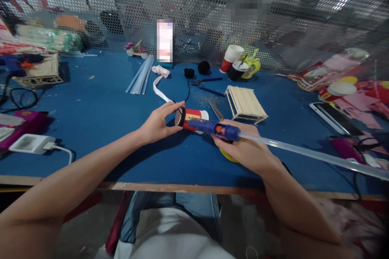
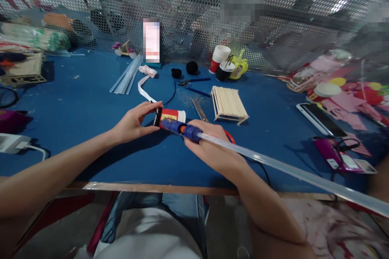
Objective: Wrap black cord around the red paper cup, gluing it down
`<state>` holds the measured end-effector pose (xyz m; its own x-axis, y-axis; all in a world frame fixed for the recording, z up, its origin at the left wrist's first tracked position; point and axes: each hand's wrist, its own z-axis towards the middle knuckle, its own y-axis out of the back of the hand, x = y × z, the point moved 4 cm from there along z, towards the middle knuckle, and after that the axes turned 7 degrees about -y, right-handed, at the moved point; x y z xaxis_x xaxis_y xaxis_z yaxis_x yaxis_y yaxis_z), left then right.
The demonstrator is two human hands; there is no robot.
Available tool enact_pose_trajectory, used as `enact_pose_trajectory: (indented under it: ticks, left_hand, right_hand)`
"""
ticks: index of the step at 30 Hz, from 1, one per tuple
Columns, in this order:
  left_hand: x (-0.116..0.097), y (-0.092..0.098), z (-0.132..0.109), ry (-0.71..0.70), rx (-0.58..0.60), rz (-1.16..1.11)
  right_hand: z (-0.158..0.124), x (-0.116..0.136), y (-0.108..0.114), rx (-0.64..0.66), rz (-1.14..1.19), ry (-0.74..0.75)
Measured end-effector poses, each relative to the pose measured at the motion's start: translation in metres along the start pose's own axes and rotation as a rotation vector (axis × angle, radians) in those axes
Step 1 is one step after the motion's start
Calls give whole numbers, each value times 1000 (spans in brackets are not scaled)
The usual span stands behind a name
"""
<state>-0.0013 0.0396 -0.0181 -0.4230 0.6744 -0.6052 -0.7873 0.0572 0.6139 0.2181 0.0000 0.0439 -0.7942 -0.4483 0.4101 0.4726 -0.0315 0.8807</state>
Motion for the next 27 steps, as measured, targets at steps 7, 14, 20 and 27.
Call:
enact_pose_trajectory:
  ticks: [7, 14, 20, 27]
  left_hand:
    - [-16, 5, 2, -39, 45, 79]
    - [-16, 3, 1, -21, 66, 98]
    - [-14, 3, 0, -81, 66, 134]
    - [-18, 1, 0, -158, 54, 143]
  right_hand:
    - [2, -7, 0, -58, 27, -41]
    - [0, -8, 1, -46, 27, -45]
    - [1, -7, 2, 9, 100, -86]
    - [4, -7, 4, -34, 51, -109]
